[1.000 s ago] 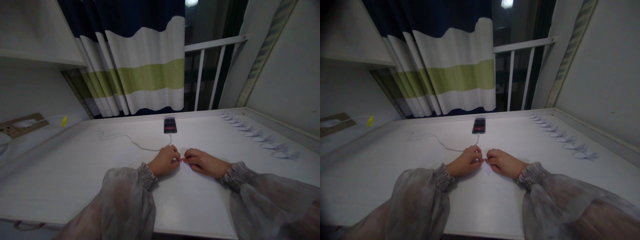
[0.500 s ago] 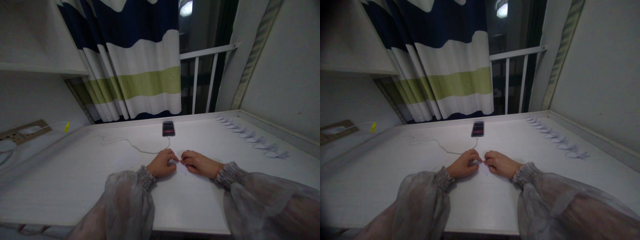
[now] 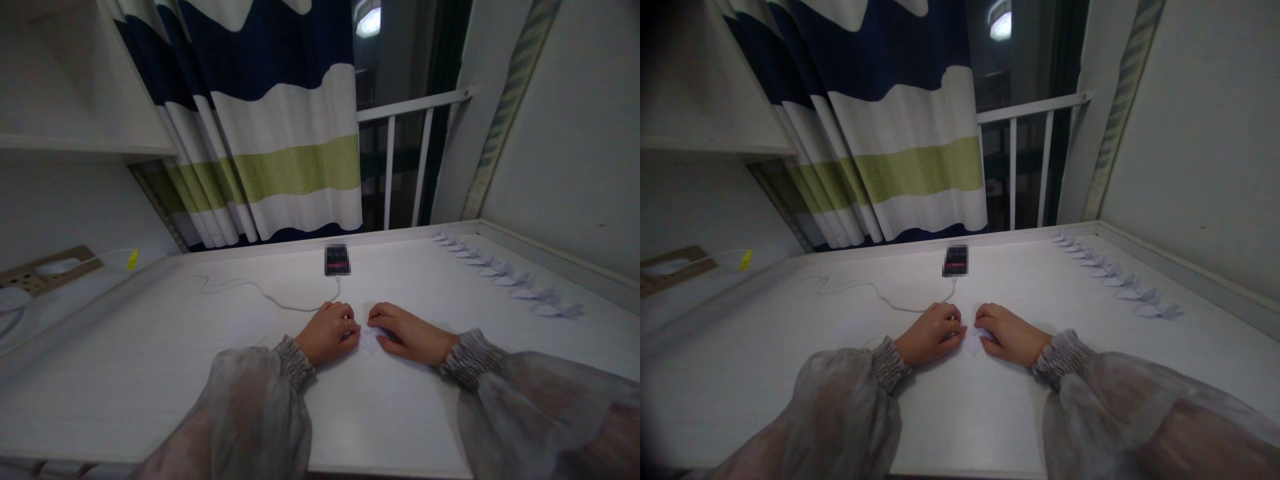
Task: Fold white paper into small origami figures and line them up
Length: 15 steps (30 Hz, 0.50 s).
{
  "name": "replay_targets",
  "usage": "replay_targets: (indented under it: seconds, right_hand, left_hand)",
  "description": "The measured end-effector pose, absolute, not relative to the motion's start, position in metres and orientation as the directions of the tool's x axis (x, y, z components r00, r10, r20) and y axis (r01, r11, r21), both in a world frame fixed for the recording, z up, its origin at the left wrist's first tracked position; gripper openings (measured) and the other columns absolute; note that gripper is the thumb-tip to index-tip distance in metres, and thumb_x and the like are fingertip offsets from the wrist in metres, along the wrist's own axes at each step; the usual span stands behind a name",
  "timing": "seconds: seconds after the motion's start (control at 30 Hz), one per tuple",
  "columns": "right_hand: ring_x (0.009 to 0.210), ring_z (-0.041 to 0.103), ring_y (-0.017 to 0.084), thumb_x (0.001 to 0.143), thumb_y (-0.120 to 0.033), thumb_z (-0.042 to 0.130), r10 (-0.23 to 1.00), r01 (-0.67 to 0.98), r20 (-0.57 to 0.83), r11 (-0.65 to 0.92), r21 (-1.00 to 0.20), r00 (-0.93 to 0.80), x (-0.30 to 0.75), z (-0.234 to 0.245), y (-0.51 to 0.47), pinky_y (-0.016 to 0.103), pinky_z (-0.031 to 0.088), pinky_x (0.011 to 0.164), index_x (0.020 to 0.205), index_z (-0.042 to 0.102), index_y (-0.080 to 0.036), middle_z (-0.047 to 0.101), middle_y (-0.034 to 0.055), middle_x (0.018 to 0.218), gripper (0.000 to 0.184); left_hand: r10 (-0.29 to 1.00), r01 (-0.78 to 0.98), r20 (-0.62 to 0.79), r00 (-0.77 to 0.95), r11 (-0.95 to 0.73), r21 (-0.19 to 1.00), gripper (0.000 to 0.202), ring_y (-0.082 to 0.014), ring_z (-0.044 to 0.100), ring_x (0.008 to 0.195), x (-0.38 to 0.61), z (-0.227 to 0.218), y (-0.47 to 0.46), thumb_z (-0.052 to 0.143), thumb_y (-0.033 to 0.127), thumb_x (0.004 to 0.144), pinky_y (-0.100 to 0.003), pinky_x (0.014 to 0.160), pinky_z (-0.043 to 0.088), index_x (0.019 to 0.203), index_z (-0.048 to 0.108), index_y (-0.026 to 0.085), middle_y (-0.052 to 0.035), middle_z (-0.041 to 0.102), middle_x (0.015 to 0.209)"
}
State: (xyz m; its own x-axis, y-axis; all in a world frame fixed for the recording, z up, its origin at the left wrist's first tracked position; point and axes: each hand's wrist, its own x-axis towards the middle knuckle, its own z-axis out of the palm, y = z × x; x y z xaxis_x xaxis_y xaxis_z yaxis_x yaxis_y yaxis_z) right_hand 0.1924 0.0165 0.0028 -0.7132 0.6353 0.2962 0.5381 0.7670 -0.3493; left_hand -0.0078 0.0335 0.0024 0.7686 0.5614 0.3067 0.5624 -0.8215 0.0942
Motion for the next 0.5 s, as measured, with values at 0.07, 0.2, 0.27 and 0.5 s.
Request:
replay_targets:
  seconds: [0.07, 0.2, 0.27, 0.5]
  right_hand:
    - [0.092, 0.048, 0.019, 0.074, -0.014, 0.049, 0.637, 0.543, 0.284, 0.765, -0.347, -0.717, 0.1941, 0.0033, 0.0175, 0.034, 0.041, 0.085, 0.097, 0.057, -0.013, 0.052, 0.0106, 0.097, 0.025]
    - [0.091, 0.05, 0.018, 0.077, -0.015, 0.045, 0.64, 0.543, 0.28, 0.762, -0.351, -0.716, 0.1954, 0.0023, 0.0207, 0.033, 0.043, 0.083, 0.099, 0.058, -0.014, 0.053, 0.0101, 0.097, 0.025]
    - [0.09, 0.05, 0.017, 0.079, -0.014, 0.043, 0.629, 0.533, 0.285, 0.771, -0.349, -0.723, 0.1956, 0.0009, 0.0224, 0.031, 0.043, 0.082, 0.096, 0.059, -0.014, 0.053, 0.0098, 0.096, 0.024]
    - [0.09, 0.051, 0.017, 0.077, -0.013, 0.044, 0.596, 0.516, 0.263, 0.796, -0.317, -0.758, 0.195, 0.0033, 0.0221, 0.03, 0.044, 0.082, 0.091, 0.062, -0.013, 0.054, 0.0103, 0.096, 0.023]
  left_hand:
    - [0.563, 0.563, 0.306, 0.768, -0.821, 0.097, 0.02, -0.0135, 0.05, 0.077, -0.0077, 0.0017, 0.0348, 0.046, 0.026, 0.078, -0.031, 0.075, 0.035, 0.078, 0.064, 0.018, -0.0044, 0.057, 0.084]
    - [0.573, 0.563, 0.293, 0.766, -0.817, 0.126, 0.016, -0.0137, 0.05, 0.079, -0.0072, -0.0002, 0.0365, 0.049, 0.025, 0.076, -0.03, 0.075, 0.035, 0.078, 0.063, 0.018, -0.004, 0.057, 0.084]
    - [0.579, 0.565, 0.291, 0.761, -0.813, 0.142, 0.014, -0.0142, 0.05, 0.08, -0.0071, -0.0011, 0.0369, 0.051, 0.025, 0.074, -0.03, 0.076, 0.036, 0.079, 0.062, 0.018, -0.0038, 0.057, 0.085]
    - [0.562, 0.546, 0.288, 0.775, -0.826, 0.142, 0.024, -0.0154, 0.05, 0.084, -0.0075, -0.0037, 0.0371, 0.052, 0.023, 0.074, -0.031, 0.077, 0.036, 0.096, 0.059, 0.02, -0.0045, 0.056, 0.09]
